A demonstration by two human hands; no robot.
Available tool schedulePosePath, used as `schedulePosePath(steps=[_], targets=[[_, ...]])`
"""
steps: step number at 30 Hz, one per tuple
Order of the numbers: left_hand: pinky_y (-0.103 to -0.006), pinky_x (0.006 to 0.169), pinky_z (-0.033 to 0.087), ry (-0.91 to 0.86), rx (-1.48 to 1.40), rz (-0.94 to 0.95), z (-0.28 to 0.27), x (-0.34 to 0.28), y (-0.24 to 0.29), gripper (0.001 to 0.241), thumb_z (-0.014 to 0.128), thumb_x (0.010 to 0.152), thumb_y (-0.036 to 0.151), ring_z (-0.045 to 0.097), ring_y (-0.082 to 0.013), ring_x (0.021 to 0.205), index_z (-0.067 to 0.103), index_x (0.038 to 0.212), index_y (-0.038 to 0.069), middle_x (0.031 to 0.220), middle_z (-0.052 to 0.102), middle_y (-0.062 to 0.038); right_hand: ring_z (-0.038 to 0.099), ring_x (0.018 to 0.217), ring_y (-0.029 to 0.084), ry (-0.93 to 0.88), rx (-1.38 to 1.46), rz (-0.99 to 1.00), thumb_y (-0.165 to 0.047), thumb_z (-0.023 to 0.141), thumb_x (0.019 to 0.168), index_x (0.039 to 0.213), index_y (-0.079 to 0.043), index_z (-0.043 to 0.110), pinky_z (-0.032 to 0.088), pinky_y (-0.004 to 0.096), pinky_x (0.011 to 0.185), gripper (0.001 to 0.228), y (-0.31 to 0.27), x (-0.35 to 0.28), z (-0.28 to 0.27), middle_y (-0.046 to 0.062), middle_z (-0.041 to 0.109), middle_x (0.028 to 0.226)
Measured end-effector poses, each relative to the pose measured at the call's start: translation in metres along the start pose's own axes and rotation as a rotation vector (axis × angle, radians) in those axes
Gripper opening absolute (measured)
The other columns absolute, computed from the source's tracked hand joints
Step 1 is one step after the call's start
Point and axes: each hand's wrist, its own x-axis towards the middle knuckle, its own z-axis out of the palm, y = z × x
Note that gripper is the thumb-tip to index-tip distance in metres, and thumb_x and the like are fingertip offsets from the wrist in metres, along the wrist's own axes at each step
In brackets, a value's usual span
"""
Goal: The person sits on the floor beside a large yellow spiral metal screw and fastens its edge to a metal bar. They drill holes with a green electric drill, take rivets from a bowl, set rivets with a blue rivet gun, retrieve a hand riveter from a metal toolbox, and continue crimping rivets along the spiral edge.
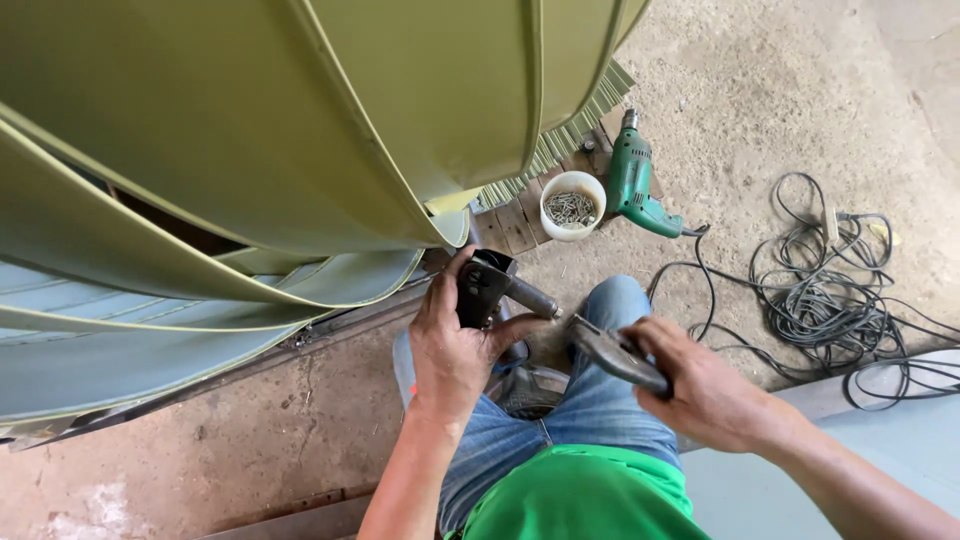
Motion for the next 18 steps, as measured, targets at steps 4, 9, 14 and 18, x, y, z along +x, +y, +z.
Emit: schedulePosePath(steps=[4,9,14,18], targets=[[-0.0369,0.087,0.062,0.009,0.0,-0.01,0.0,0.001,0.002,0.091,0.093,0.066,0.047,0.075,-0.0289,0.102,0.055,0.137,0.004,0.115,0.074,-0.012,0.054,0.112,0.036,0.483,-0.619,-0.256,-0.012,0.079,0.065,0.126,-0.003,0.055,0.044,0.044,0.097,0.067,-0.017,-0.002,-0.008,0.016,0.055,0.116],[-0.0375,0.085,0.061,0.012,0.016,-0.044,-0.002,0.001,0.008,0.09,0.095,0.065,0.045,0.075,-0.0291,0.1,0.056,0.136,0.006,0.113,0.074,-0.011,0.051,0.112,0.038,0.612,-0.72,-0.272,-0.012,0.081,0.06,0.119,-0.003,0.057,0.041,0.046,0.098,0.064,-0.027,-0.002,-0.009,0.017,0.055,0.113],[-0.0383,0.081,0.062,0.016,0.035,-0.064,-0.005,0.001,0.013,0.089,0.095,0.065,0.045,0.074,-0.0302,0.098,0.056,0.136,0.007,0.112,0.072,-0.013,0.05,0.112,0.039,0.623,-0.754,-0.29,-0.012,0.081,0.057,0.118,-0.002,0.056,0.04,0.047,0.098,0.067,-0.025,0.002,-0.008,0.017,0.054,0.114],[-0.0387,0.081,0.062,0.025,0.06,-0.053,-0.006,0.001,0.013,0.09,0.094,0.064,0.046,0.074,-0.0302,0.098,0.056,0.136,0.007,0.112,0.072,-0.012,0.05,0.112,0.038,0.637,-0.762,-0.296,-0.011,0.079,0.057,0.119,-0.002,0.056,0.04,0.047,0.098,0.067,-0.027,0.002,-0.007,0.018,0.054,0.114]])
